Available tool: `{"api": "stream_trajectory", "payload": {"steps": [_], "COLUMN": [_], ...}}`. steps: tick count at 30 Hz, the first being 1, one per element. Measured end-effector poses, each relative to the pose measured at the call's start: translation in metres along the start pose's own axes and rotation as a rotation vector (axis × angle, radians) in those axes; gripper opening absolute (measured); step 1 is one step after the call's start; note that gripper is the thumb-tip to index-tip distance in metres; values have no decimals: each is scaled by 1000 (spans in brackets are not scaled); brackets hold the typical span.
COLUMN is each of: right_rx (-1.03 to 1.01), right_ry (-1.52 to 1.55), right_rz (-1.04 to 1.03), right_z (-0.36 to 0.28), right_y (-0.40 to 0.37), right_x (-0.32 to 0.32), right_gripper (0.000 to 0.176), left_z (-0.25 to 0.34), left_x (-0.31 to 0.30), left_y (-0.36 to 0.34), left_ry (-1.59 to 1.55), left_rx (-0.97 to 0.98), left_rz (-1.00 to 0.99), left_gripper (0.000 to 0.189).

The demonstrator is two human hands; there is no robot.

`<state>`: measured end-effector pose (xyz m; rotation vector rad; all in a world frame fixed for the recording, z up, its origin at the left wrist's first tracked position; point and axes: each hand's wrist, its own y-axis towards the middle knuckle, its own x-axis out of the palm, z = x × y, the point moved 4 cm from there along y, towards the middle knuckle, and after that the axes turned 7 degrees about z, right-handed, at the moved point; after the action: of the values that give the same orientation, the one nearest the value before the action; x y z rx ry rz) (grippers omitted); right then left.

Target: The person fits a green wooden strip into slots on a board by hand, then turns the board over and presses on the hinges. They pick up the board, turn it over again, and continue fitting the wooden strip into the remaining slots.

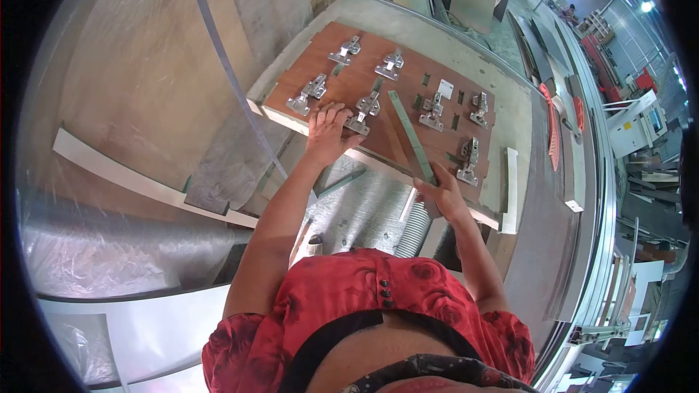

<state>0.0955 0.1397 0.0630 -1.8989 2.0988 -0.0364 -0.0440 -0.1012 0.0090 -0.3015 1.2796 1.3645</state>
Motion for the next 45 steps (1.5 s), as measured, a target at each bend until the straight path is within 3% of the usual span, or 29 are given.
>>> {"api": "stream_trajectory", "payload": {"steps": [2,5,18,24,30,33,36,38,41,43,45], "right_rx": [-87,-5,-9,-15,41,57,19,-130,37,29,-20], "right_ry": [-75,-45,-97,15,-83,45,-28,-216,-74,-110,45], "right_rz": [-46,-105,-94,-24,-110,-61,-41,-42,-24,24,149], "right_z": [-2,12,16,-1,19,15,20,29,23,24,9], "right_y": [-10,-18,-21,-28,-29,-35,-39,-42,-59,-69,-85], "right_x": [-6,-4,-6,-7,-2,-6,-14,-16,-22,-32,-43], "right_gripper": [54,55,53,52,55,56,59,62,65,65,65], "left_z": [0,-1,-3,-1,-1,-1,1,1,-3,2,13], "left_x": [0,2,4,2,2,1,1,2,6,-4,-15], "left_y": [0,-1,-2,-1,-1,-1,-1,-2,-2,-1,2], "left_ry": [2,-1,1,17,15,-1,-6,-1,-14,-65,-122], "left_rx": [7,23,33,18,32,30,17,51,105,93,103], "left_rz": [13,34,51,14,30,21,23,30,57,90,80], "left_gripper": [61,61,63,62,62,62,61,60,64,71,76]}}
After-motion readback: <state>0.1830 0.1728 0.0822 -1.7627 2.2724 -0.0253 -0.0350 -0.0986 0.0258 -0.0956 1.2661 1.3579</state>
